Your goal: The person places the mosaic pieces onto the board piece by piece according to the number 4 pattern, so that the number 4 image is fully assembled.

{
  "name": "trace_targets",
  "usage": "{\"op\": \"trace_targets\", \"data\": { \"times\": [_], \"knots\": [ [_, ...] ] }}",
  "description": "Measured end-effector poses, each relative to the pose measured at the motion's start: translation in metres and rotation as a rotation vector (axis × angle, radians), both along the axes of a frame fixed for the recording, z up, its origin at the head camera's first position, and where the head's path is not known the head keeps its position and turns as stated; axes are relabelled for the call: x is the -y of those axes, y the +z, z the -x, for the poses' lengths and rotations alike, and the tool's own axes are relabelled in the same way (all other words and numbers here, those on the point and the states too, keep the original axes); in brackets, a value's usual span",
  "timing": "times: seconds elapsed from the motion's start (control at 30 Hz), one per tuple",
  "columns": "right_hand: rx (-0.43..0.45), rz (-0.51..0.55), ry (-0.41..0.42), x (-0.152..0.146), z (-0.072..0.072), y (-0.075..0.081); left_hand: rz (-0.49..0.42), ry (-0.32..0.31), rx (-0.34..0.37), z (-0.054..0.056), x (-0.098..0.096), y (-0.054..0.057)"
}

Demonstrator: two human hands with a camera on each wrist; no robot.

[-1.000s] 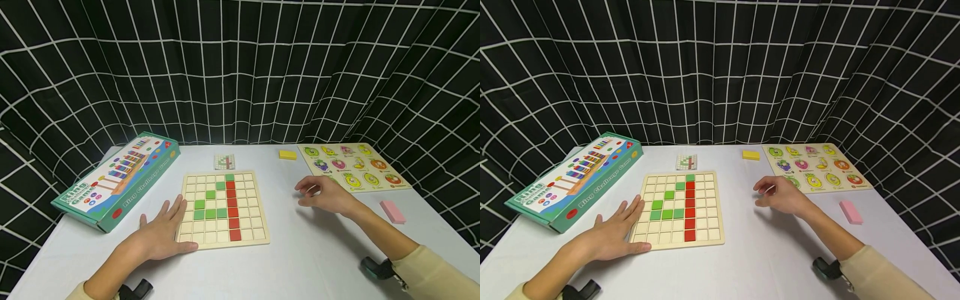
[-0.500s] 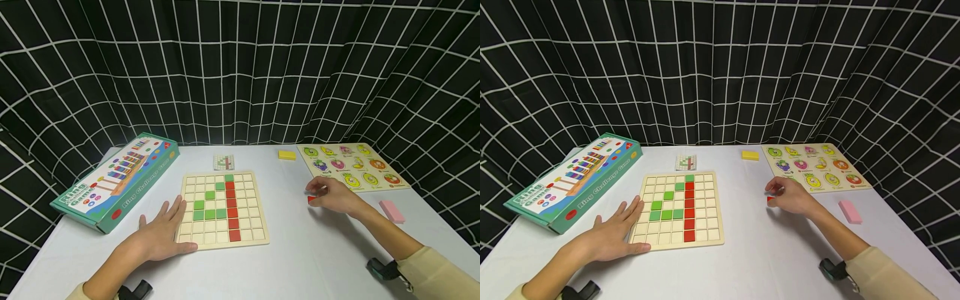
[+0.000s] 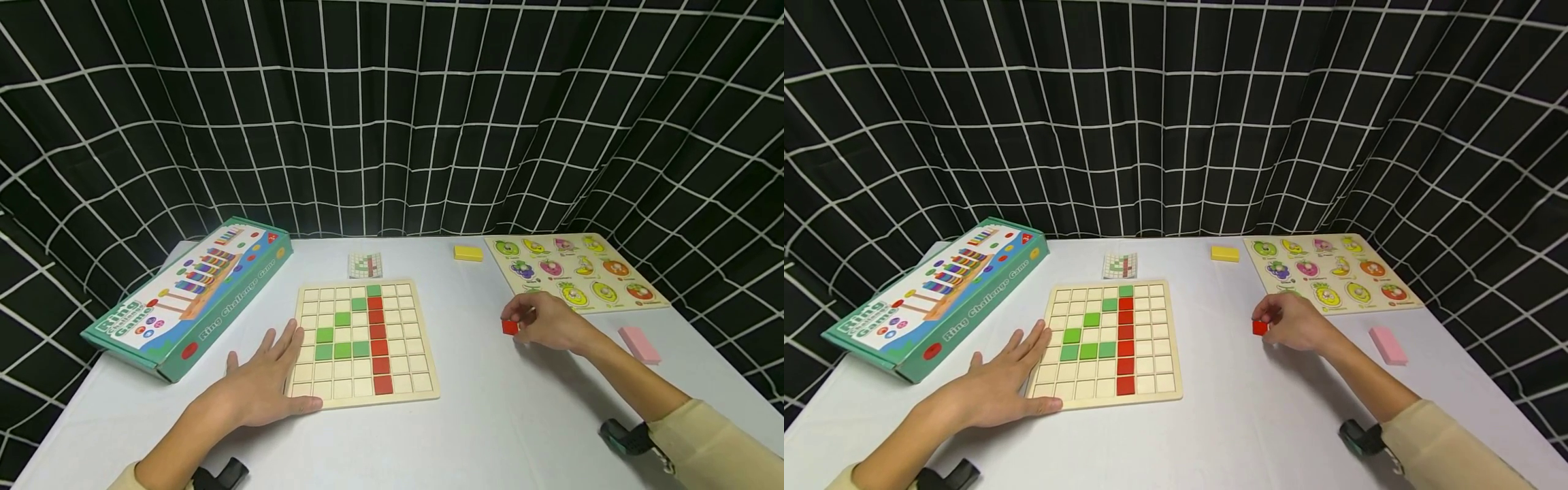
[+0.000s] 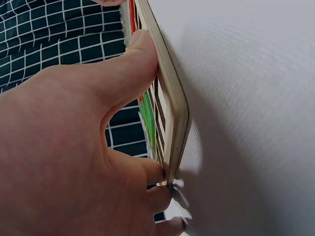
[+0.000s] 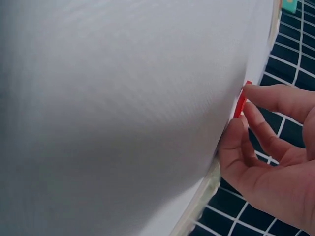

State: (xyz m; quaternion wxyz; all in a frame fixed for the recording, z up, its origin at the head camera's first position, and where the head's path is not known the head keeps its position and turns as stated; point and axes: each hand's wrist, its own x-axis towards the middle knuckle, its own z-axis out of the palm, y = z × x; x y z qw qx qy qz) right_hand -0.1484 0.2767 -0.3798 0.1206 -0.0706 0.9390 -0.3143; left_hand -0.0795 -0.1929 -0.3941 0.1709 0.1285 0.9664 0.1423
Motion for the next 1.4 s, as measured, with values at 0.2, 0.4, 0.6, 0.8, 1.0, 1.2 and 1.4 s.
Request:
{"op": "trace_targets", "data": {
  "times": [0.2,0.4,0.6,0.8,1.0,1.2,1.4],
  "knots": [
    [0.011,0.004,-0.004,0.001,0.0,0.0,0.003,-0.001,-0.004,0.0,0.0,-0.001],
    [0.01,-0.004,0.001,0.001,0.001,0.001,0.006,0.003,-0.002,-0.001,0.0,-0.001],
    [0.015,-0.012,0.002,0.002,0.002,0.003,0.006,0.007,0.001,-0.001,0.0,0.001],
    [0.012,-0.003,0.012,0.003,0.003,0.005,0.004,0.006,-0.001,-0.001,0.0,0.001],
    [0.014,0.011,0.019,0.005,0.004,0.007,0.004,0.004,0.005,0.0,0.0,0.001],
    [0.022,0.052,0.021,0.009,0.006,0.008,0.002,0.001,0.0,0.0,0.001,0.001],
    [0.035,0.088,0.028,0.015,0.007,0.011,-0.01,0.004,0.009,-0.001,0.0,0.001]
  ]
}}
